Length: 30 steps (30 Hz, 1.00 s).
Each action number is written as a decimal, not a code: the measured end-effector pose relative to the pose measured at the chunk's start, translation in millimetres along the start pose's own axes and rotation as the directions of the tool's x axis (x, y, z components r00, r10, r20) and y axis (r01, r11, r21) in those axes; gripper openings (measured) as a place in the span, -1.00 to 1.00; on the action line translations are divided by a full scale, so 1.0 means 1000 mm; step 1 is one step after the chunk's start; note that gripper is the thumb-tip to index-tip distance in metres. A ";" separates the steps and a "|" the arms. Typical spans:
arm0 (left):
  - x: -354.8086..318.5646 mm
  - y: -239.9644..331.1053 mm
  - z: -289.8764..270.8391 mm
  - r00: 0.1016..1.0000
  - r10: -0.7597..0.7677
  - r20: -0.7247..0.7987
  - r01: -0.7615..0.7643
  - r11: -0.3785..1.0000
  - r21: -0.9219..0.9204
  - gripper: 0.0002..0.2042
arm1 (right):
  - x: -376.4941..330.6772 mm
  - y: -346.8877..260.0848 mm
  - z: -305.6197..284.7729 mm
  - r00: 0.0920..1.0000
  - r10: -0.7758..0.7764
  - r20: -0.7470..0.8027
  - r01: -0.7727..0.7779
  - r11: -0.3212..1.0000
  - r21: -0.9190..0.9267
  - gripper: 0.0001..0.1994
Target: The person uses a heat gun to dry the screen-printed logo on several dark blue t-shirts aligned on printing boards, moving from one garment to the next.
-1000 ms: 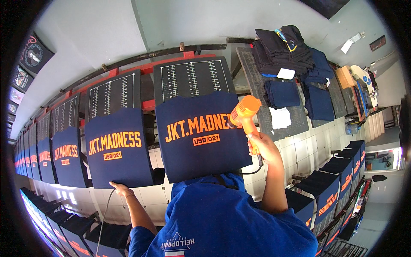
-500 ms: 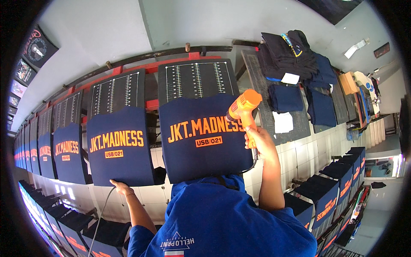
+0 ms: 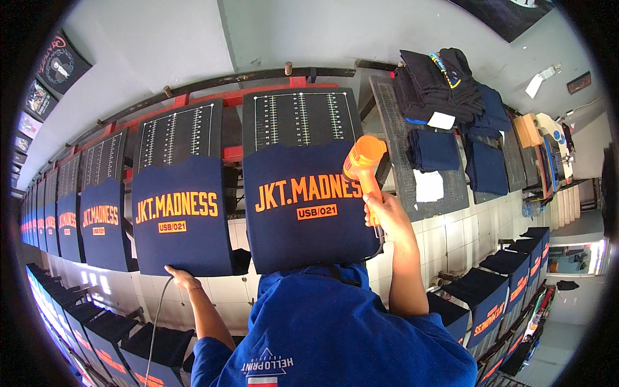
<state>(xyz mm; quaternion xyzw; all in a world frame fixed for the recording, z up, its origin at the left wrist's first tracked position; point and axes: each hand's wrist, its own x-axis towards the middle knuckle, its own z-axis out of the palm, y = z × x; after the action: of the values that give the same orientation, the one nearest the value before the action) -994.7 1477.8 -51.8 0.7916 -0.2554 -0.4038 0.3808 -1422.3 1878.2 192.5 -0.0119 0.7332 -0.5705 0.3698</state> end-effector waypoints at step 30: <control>-0.009 0.005 0.000 0.999 0.022 -0.032 -0.020 0.998 0.054 -0.11 | -0.042 0.011 -0.007 0.991 0.074 0.109 -0.079 0.996 0.048 -0.75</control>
<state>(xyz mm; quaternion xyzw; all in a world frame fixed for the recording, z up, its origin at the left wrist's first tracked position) -1000.2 1481.0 -44.0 0.8052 -0.2683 -0.3801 0.3677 -1391.5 1906.4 205.5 -0.0047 0.6969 -0.5736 0.4306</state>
